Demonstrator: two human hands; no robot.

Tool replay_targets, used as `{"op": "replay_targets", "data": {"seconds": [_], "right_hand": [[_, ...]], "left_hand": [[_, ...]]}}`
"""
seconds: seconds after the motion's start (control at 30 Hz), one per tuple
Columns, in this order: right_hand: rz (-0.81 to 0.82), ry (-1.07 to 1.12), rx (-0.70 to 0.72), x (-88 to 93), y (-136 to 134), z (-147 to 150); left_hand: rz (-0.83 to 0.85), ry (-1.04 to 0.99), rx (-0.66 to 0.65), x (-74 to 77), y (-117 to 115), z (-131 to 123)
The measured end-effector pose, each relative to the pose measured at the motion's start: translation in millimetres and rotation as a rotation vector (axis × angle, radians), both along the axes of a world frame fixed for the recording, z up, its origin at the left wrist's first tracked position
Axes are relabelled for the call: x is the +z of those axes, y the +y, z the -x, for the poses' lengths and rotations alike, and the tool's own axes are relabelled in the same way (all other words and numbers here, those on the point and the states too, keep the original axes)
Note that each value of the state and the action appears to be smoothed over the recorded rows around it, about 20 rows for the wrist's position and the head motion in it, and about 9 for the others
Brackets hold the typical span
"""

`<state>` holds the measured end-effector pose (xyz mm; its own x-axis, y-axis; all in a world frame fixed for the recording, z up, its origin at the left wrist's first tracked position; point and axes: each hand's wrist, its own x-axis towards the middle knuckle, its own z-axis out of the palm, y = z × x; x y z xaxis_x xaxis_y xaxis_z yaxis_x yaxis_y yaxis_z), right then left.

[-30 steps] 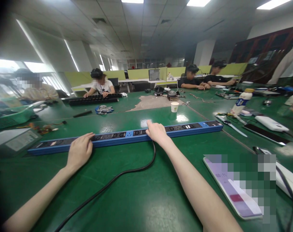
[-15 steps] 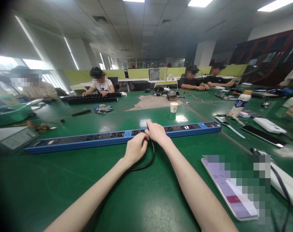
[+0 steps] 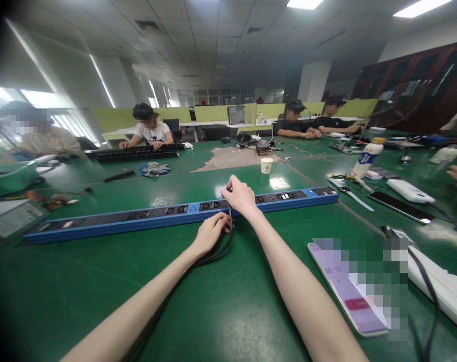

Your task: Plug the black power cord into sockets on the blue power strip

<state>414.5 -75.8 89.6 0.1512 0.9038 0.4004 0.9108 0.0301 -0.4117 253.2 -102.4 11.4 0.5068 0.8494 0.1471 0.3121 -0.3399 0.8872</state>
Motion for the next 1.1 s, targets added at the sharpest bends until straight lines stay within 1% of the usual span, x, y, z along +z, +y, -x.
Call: {"op": "replay_targets", "data": {"seconds": [0.07, 0.1, 0.13, 0.17, 0.2, 0.23, 0.27, 0.33, 0.37, 0.43, 0.5, 0.53, 0.6, 0.67, 0.73, 0.77, 0.8, 0.87, 0.93, 1.0, 1.1], "right_hand": [[-0.112, 0.116, -0.038, 16.1, -0.3, -10.9], [-0.168, 0.148, -0.047, 24.4, -1.5, -17.8], [-0.211, 0.166, -0.048, 32.1, -3.2, -25.6], [-0.238, 0.179, -0.042, 38.8, -5.1, -34.0], [-0.25, 0.195, -0.025, 44.0, -7.2, -42.7], [-0.251, 0.219, -0.001, 47.9, -9.3, -51.5], [-0.244, 0.256, 0.031, 50.5, -11.4, -60.1], [-0.2, 0.358, 0.128, 53.3, -16.8, -75.7], [-0.157, 0.414, 0.196, 54.2, -20.3, -82.4], [-0.032, 0.478, 0.344, 56.5, -29.0, -92.9], [0.084, 0.437, 0.462, 59.6, -37.7, -99.4], [0.12, 0.383, 0.497, 61.0, -41.0, -101.0], [0.149, 0.25, 0.537, 61.8, -43.4, -101.4], [0.16, 0.149, 0.562, 58.7, -40.0, -99.0], [0.167, 0.068, 0.553, 51.9, -32.6, -95.6], [0.161, 0.025, 0.524, 47.9, -28.6, -94.0], [0.145, -0.028, 0.475, 43.9, -24.9, -92.6], [0.088, -0.159, 0.328, 37.4, -19.2, -90.5], [0.043, -0.275, 0.173, 33.4, -16.2, -88.3], [0.042, -0.34, 0.069, 30.7, -14.5, -84.8], [0.069, -0.368, 0.0, 24.7, -11.1, -76.1]], "left_hand": [[0.315, -0.105, -0.255, 14.9, -3.2, 0.7], [0.457, -0.131, -0.4, 25.3, -6.1, 2.5], [0.559, -0.139, -0.538, 37.3, -9.5, 5.4], [0.603, -0.136, -0.645, 50.1, -13.1, 9.1], [0.591, -0.138, -0.7, 63.0, -16.4, 13.6], [0.552, -0.159, -0.707, 75.2, -19.1, 18.4], [0.514, -0.194, -0.683, 85.8, -20.5, 23.3], [0.447, -0.315, -0.576, 101.0, -18.9, 32.5], [0.425, -0.382, -0.514, 105.3, -15.8, 36.3], [0.381, -0.503, -0.38, 107.9, -6.2, 42.3], [0.333, -0.58, -0.25, 105.0, 5.3, 45.9], [0.312, -0.605, -0.194, 102.2, 10.7, 46.7], [0.283, -0.638, -0.106, 95.3, 19.8, 46.4], [0.278, -0.655, -0.046, 87.8, 26.0, 44.1], [0.285, -0.664, -0.011, 81.1, 29.7, 41.4], [0.29, -0.663, -0.005, 78.5, 30.9, 40.5], [0.297, -0.653, -0.009, 76.5, 31.5, 40.5], [0.325, -0.574, -0.045, 74.6, 31.5, 43.2], [0.371, -0.399, -0.118, 74.8, 29.6, 49.9], [0.418, -0.159, -0.227, 75.6, 26.3, 58.7], [0.494, 0.15, -0.455, 74.8, 21.7, 70.7]]}}
